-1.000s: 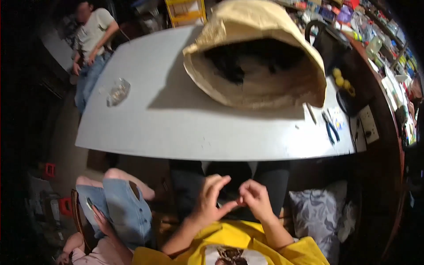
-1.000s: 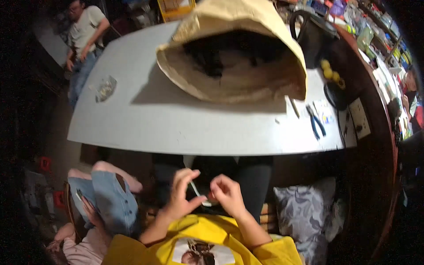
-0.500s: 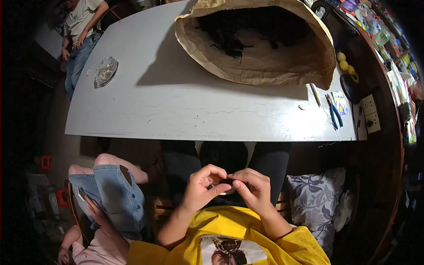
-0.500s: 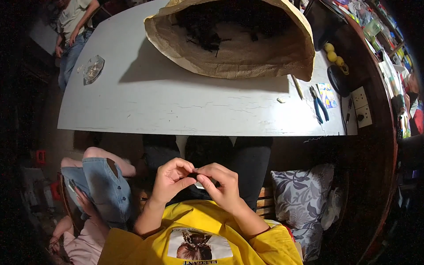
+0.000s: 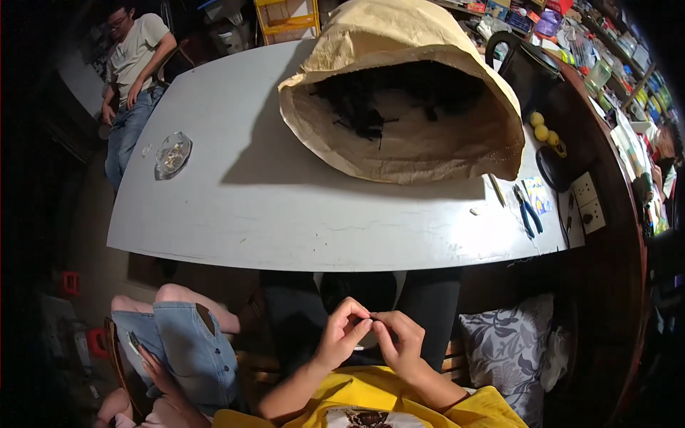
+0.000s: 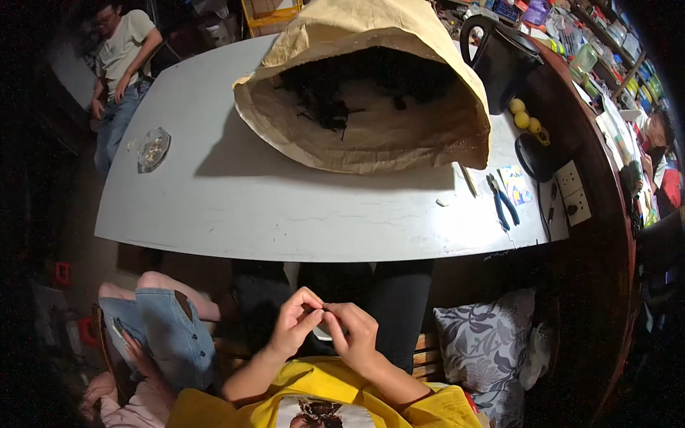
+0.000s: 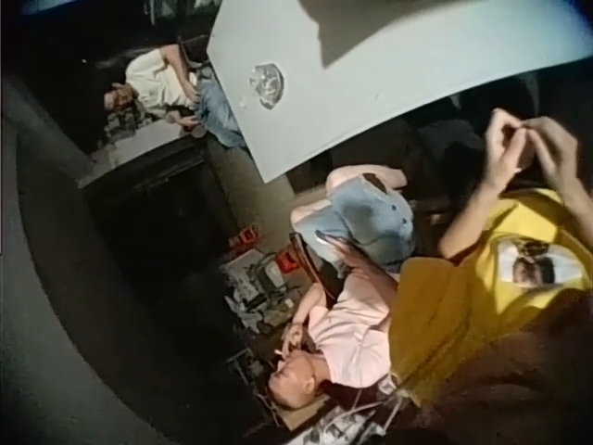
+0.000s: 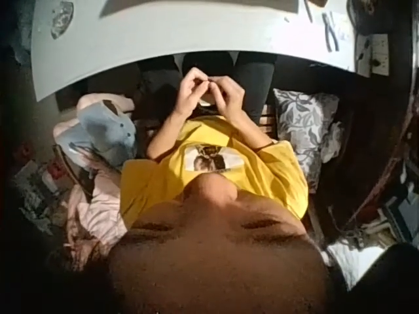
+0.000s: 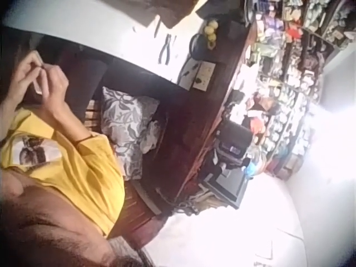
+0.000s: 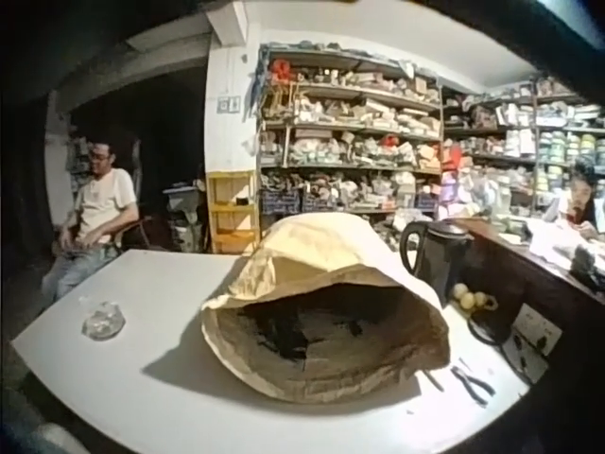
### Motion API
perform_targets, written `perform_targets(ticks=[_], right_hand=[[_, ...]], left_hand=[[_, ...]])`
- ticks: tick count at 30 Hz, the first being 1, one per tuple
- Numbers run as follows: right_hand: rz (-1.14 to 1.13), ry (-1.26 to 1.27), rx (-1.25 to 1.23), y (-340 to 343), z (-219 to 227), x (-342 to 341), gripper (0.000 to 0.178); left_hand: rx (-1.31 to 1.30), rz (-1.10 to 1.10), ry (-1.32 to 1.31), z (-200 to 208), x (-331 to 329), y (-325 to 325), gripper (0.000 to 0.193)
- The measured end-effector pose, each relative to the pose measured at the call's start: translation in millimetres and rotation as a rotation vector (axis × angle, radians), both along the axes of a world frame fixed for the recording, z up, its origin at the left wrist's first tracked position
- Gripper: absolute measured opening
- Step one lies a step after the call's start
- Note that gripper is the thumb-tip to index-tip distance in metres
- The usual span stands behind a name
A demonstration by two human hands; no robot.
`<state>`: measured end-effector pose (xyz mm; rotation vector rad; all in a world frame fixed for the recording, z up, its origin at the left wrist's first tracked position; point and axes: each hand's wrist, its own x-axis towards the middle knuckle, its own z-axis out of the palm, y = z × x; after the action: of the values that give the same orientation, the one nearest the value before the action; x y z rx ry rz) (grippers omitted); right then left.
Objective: The recorder is picking small black plastic components from a bag, inspecting them, and assembling or sorting them on a table.
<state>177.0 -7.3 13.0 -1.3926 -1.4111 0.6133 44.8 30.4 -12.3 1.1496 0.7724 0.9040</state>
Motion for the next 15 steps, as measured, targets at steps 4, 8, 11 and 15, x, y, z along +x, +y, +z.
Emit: perform_targets(ticks=[4,8,11,15], right_hand=[[0.119,-0.017,-0.213,14.8,-9.8,16.2,0.014],[0.167,-0.235,-0.127,46.5,10.9,44.2,0.02],[0.14,-0.27,0.05,102.4,33.4,44.8,0.023],[0.098,-0.466,0.178,190.4,52.2,51.7,0.032]], left_hand=[[0.399,-0.059,0.466,19.2,-13.1,33.0,0.016],[0.749,0.075,0.719,42.9,-23.7,92.5,0.025],[0.824,0.33,0.917,17.1,-42.6,145.9,0.031],[0.864,0.371,1.18,12.3,-33.1,169.0,0.041]])
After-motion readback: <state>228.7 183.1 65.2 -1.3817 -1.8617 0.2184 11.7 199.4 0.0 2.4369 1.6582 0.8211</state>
